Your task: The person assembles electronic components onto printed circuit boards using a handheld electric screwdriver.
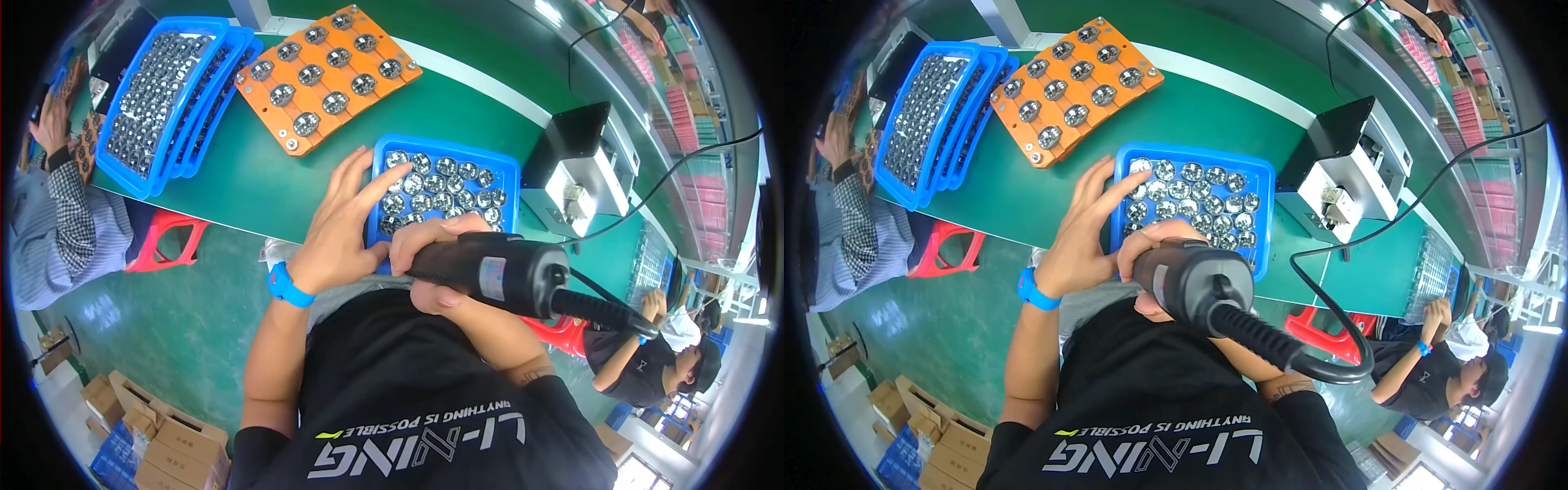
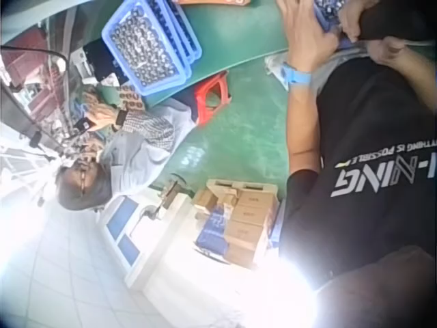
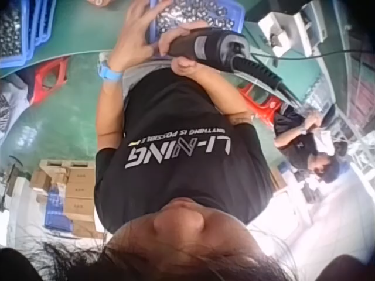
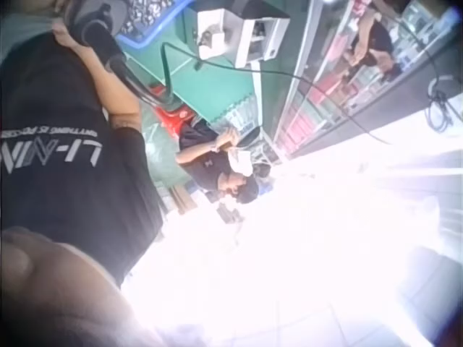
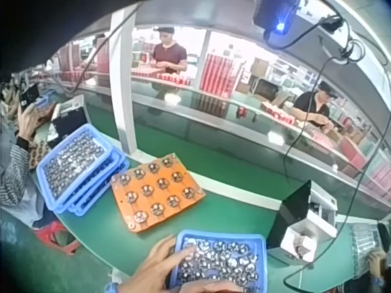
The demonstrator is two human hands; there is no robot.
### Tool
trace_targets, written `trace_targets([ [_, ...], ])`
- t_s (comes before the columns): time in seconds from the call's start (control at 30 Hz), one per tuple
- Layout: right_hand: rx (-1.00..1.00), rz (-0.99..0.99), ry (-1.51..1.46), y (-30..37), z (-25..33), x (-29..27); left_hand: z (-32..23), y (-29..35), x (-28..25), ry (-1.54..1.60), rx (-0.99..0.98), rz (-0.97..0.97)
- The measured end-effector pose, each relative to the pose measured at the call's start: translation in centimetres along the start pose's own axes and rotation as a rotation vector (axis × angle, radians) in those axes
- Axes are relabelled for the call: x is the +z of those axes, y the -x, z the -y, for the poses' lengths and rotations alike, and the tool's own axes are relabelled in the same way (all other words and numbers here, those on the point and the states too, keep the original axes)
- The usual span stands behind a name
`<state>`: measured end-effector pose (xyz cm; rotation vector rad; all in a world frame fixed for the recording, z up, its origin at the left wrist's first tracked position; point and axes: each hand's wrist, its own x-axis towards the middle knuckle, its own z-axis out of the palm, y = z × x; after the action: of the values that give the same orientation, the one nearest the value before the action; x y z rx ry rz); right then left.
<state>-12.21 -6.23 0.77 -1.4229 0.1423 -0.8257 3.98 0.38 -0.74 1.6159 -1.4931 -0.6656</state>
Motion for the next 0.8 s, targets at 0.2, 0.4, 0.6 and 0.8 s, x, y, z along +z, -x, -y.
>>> trace_targets([
  [0.2,0.147,0.205,-0.321,-0.2,1.0,-1.2,0.0,-0.1,0.3,-0.009,-0.001,0.007],
  [0.4,-0.138,-0.079,-0.064,0.4,0.4,-1.5,-1.0,-0.2,-0.4,-0.023,-0.008,0.062],
  [0.6,-0.366,-0.563,0.040,1.1,4.1,-4.7,-1.5,1.6,-0.2,0.072,-0.033,-0.113],
  [0.8,-0.386,-0.721,0.100,3.0,6.2,-9.2,-2.8,1.3,1.2,-0.316,0.045,-0.210],
])
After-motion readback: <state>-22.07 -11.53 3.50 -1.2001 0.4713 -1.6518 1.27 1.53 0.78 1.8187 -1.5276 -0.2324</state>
